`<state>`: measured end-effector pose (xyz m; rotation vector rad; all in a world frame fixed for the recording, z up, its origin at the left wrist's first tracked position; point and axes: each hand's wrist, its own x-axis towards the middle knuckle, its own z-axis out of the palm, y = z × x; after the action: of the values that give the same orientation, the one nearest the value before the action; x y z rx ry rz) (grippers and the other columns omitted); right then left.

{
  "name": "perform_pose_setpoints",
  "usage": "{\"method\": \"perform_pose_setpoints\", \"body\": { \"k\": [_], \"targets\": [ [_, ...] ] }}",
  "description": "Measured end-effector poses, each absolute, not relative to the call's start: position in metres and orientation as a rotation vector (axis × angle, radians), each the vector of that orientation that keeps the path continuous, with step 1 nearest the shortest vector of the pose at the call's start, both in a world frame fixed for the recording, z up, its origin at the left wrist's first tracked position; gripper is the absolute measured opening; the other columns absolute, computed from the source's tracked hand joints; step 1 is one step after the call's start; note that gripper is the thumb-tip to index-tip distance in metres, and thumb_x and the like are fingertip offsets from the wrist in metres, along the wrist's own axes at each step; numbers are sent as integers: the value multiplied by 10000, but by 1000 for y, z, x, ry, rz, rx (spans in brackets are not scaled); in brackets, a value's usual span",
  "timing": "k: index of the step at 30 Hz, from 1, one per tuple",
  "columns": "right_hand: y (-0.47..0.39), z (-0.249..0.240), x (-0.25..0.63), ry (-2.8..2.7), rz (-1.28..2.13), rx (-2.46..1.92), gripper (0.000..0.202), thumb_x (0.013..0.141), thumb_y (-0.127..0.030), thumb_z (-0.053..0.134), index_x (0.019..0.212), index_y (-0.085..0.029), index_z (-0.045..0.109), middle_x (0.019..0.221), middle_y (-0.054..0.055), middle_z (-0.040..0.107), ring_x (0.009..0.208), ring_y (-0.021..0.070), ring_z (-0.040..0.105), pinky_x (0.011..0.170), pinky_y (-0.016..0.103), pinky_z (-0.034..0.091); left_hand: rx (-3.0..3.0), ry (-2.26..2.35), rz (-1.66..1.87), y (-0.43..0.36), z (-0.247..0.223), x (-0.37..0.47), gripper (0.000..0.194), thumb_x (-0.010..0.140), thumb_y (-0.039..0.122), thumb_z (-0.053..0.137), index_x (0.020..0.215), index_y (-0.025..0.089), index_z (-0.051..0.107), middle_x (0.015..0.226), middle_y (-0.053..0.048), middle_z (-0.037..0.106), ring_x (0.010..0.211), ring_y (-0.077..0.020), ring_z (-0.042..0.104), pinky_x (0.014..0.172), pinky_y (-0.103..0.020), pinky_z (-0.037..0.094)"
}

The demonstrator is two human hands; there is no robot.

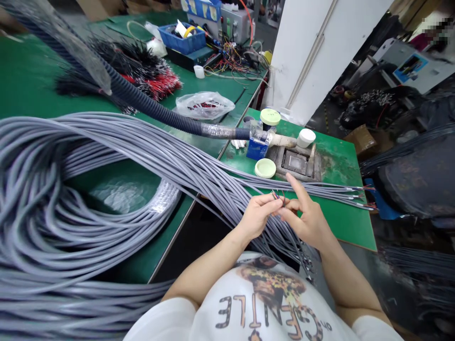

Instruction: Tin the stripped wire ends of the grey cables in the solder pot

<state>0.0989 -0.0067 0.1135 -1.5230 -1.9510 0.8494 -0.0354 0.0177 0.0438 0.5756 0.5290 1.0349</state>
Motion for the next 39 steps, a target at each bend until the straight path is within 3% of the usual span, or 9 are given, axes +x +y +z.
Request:
{"method": "perform_pose_setpoints", "body": {
  "k": [7, 11, 17, 25, 32, 39],
  "targets": [
    [-16, 113, 104, -1944, 845, -1482, 730, 881, -306, 548, 1509, -247, 182, 647, -47, 644, 622, 143, 601, 673, 266, 494, 619, 505, 1050, 9, 44, -32, 265, 691, 371, 774, 624, 130, 683, 609, -4, 607, 549, -105, 549, 575, -256, 443],
    [-21, 111, 108, -1930, 835, -1467, 729, 873, -311, 563, 1503, -254, 200, 632, -49, 626, 608, 147, 582, 670, 277, 487, 696, 577, 1138, 6, 42, -29, 248, 681, 336, 787, 578, 139, 677, 678, -15, 642, 668, -120, 579, 664, -255, 474],
    [-26, 107, 114, -1850, 787, -1470, 730, 866, -311, 587, 1492, -286, 210, 619, -65, 594, 594, 142, 569, 703, 299, 488, 611, 572, 1160, 4, 43, -23, 186, 667, 308, 798, 746, 166, 709, 824, -23, 716, 593, -80, 557, 605, -227, 466],
    [-25, 103, 116, -1784, 788, -1492, 715, 866, -310, 591, 1484, -274, 234, 614, -66, 602, 590, 141, 577, 660, 288, 481, 605, 613, 1211, 5, 45, -20, 205, 664, 307, 799, 738, 150, 690, 761, -8, 691, 564, -61, 524, 577, -204, 444],
    [-24, 99, 115, -1680, 883, -1477, 694, 868, -306, 585, 1476, -273, 254, 623, -47, 627, 560, 140, 585, 491, 237, 429, 628, 637, 1234, 7, 46, -18, 231, 670, 318, 793, 738, 150, 650, 646, 27, 614, 533, -52, 488, 563, -191, 425],
    [-23, 95, 118, -1659, 900, -1457, 700, 859, -299, 598, 1473, -293, 261, 624, -43, 633, 537, 140, 566, 482, 243, 427, 649, 646, 1224, 9, 44, -17, 228, 673, 331, 783, 750, 156, 660, 624, 30, 607, 534, -65, 504, 571, -206, 426]
  ]
}}
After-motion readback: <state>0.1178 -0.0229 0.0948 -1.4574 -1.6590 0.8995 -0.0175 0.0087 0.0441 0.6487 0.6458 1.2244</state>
